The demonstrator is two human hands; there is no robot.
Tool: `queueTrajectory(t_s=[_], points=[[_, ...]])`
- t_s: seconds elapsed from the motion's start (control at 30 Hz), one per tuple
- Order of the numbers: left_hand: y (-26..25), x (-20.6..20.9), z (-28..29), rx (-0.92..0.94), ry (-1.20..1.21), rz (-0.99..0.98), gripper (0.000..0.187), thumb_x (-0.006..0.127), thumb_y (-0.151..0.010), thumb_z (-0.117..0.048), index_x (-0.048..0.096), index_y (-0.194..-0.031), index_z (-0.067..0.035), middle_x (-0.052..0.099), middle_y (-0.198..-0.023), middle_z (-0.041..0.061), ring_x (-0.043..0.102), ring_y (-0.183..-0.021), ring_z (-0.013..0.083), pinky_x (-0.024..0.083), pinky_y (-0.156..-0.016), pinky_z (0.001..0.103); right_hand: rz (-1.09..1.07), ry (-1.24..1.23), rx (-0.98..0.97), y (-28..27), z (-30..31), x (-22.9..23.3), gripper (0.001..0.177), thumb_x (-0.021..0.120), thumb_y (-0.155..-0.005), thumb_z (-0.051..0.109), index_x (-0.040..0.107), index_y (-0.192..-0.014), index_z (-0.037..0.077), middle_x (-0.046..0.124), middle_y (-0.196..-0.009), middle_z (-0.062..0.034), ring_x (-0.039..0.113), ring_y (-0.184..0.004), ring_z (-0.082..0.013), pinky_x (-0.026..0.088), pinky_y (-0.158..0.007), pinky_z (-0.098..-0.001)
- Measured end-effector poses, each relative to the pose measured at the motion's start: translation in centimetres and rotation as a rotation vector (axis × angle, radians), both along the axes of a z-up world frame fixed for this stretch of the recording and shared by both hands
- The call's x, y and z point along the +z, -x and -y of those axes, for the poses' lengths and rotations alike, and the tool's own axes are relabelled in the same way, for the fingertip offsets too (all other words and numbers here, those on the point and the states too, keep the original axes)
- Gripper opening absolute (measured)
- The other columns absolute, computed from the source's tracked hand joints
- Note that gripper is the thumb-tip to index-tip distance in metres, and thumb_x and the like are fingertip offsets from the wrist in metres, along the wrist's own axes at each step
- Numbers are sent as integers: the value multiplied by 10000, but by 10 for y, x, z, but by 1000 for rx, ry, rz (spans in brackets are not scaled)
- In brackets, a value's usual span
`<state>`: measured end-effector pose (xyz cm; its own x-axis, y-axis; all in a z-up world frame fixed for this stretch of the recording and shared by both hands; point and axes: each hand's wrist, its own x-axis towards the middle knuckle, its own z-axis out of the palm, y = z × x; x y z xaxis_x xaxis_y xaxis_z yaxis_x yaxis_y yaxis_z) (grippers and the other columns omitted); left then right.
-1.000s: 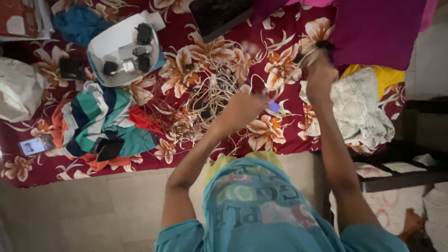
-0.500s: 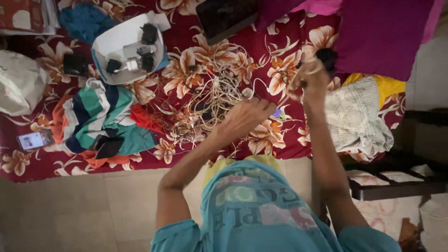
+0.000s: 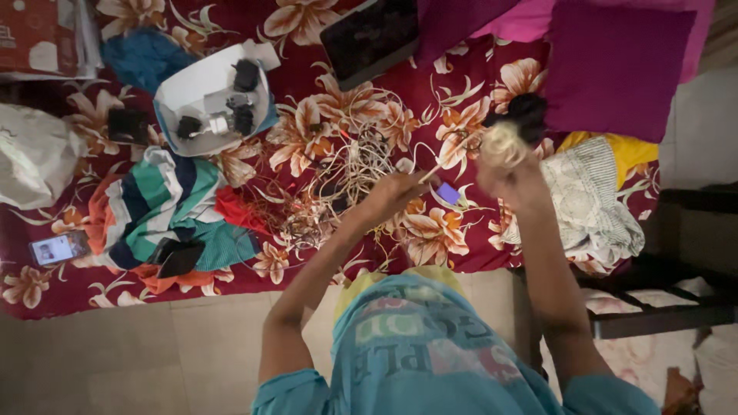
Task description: The person sorts and untangles a pile of tangled cables and small electronic accessories on a floral bedspread. They repeatedly pick up, separate, and place down various cables, adapters, and a red cloth, moving items around the bed surface.
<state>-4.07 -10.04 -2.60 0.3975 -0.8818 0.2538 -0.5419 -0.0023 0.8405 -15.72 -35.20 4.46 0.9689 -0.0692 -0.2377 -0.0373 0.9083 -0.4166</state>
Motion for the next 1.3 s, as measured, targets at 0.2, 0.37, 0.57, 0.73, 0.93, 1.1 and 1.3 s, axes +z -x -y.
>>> queueTrajectory(t_s=[0.2, 0.37, 0.57, 0.73, 0.93, 1.1, 1.3], points=[[-22, 17, -18, 153, 168, -239, 203, 664, -1061, -110, 705, -1260, -124, 784, -1014, 117, 753, -770, 140, 612, -587, 295, 161, 182, -287, -5, 15, -14, 189, 624, -1118, 196, 621, -1009, 41, 578, -764, 0, 564, -627, -78, 461, -527, -202], [-18, 98, -6, -46, -584, 692, 357, 644, -937, -11, 708, -1261, -147, 700, -823, 92, 691, -656, 178, 551, -471, 265, -124, 2214, -201, -31, -22, -59, 123, 559, -969, -37, 655, -1040, -11, 653, -878, -164, 652, -773, -306, 507, -618, -410], [-73, 58, 3, 93, 14, 144, 114, 697, -1030, -122, 724, -1140, -138, 761, -964, 44, 730, -713, 133, 561, -540, 261, 416, 1724, 309, 10, -56, -39, 147, 517, -958, 87, 614, -1031, 4, 671, -928, -124, 683, -803, -244, 587, -703, -363], [-26, 49, -4, 47, -86, 233, 300, 604, -985, -198, 707, -1238, -77, 720, -1094, 85, 733, -766, 204, 596, -621, 340, -213, 1181, -439, -32, 16, -50, 233, 462, -1131, 124, 616, -1149, -50, 550, -795, -126, 535, -596, -253, 520, -527, -414], [-74, 68, -5, 58, -24, 402, 175, 603, -955, -223, 758, -1024, -181, 766, -952, 10, 750, -805, 199, 579, -663, 340, 331, 2006, 490, 15, -40, -119, 172, 625, -932, 105, 647, -1080, 20, 682, -884, -176, 667, -750, -345, 545, -652, -456], [-28, 61, 8, -20, -214, -77, 224, 552, -1074, -208, 619, -1250, -89, 734, -953, 92, 743, -791, 238, 600, -693, 351, -134, 1021, -221, 5, -8, -65, 125, 638, -942, 119, 622, -991, 5, 636, -844, -152, 604, -733, -300, 482, -643, -417], [-5, 71, -10, -60, -164, 594, 276, 584, -927, -161, 639, -1188, -88, 720, -951, 112, 715, -809, 251, 583, -670, 399, 138, 1595, 94, -10, -8, -124, 176, 654, -954, 135, 591, -883, -13, 581, -796, -122, 529, -713, -245, 405, -631, -371]])
